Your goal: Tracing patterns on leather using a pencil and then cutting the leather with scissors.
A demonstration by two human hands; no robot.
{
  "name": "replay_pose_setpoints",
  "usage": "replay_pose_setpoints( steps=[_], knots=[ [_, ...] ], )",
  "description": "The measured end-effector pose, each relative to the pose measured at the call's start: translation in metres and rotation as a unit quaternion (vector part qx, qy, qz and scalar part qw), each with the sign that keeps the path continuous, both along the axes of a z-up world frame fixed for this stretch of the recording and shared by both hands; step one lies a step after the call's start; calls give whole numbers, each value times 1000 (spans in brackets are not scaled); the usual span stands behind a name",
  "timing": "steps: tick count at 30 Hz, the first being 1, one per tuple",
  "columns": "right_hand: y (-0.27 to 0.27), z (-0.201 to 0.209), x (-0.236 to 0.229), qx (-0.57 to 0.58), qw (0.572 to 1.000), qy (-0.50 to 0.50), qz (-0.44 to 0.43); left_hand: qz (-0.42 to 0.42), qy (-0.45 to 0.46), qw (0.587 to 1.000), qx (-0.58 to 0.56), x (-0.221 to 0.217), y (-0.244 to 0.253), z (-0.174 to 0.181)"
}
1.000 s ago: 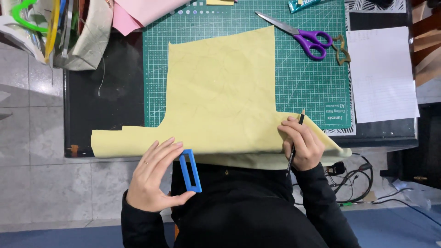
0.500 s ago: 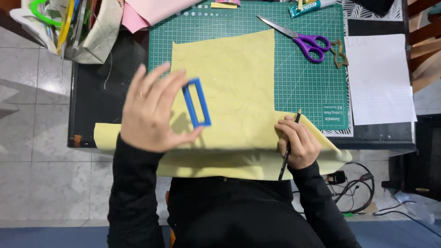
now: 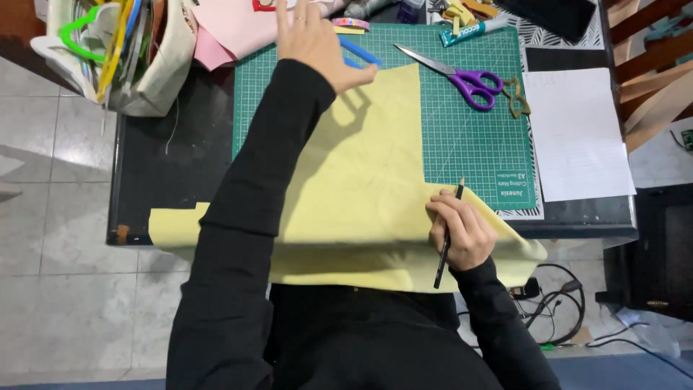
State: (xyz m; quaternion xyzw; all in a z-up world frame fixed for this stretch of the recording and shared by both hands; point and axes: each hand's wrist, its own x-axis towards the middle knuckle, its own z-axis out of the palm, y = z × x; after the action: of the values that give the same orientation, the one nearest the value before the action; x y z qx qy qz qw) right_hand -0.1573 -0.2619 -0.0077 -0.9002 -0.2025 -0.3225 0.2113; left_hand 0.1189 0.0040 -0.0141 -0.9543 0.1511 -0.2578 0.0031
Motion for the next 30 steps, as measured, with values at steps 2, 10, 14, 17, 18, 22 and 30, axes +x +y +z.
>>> replay_pose_setpoints(
  steps=[2,10,14,17,18,22,30],
  knots=[
    [-1,-2,-1,-6,1000,6,1,57,7,998,4,22,-18,-13],
    [-2,1,5,-7,1000,13,2,202,39,972,110,48,-39,-36],
    [-10,7,3,-24,997,65,15,36,-26,999,-19,-10,-21,3],
    [-27,-6,21,-107,992,-39,47,29,251,967,5,-63,7,10],
    [-27,6,23,-108,992,-40,44,26,250,968,5,-73,11,10],
    [-43,32,57,-176,975,15,135,68,265,961,48,-97,23,7],
    [-82,26,248,-395,910,103,-76,55,186,981,-1,-98,27,0]
  ],
)
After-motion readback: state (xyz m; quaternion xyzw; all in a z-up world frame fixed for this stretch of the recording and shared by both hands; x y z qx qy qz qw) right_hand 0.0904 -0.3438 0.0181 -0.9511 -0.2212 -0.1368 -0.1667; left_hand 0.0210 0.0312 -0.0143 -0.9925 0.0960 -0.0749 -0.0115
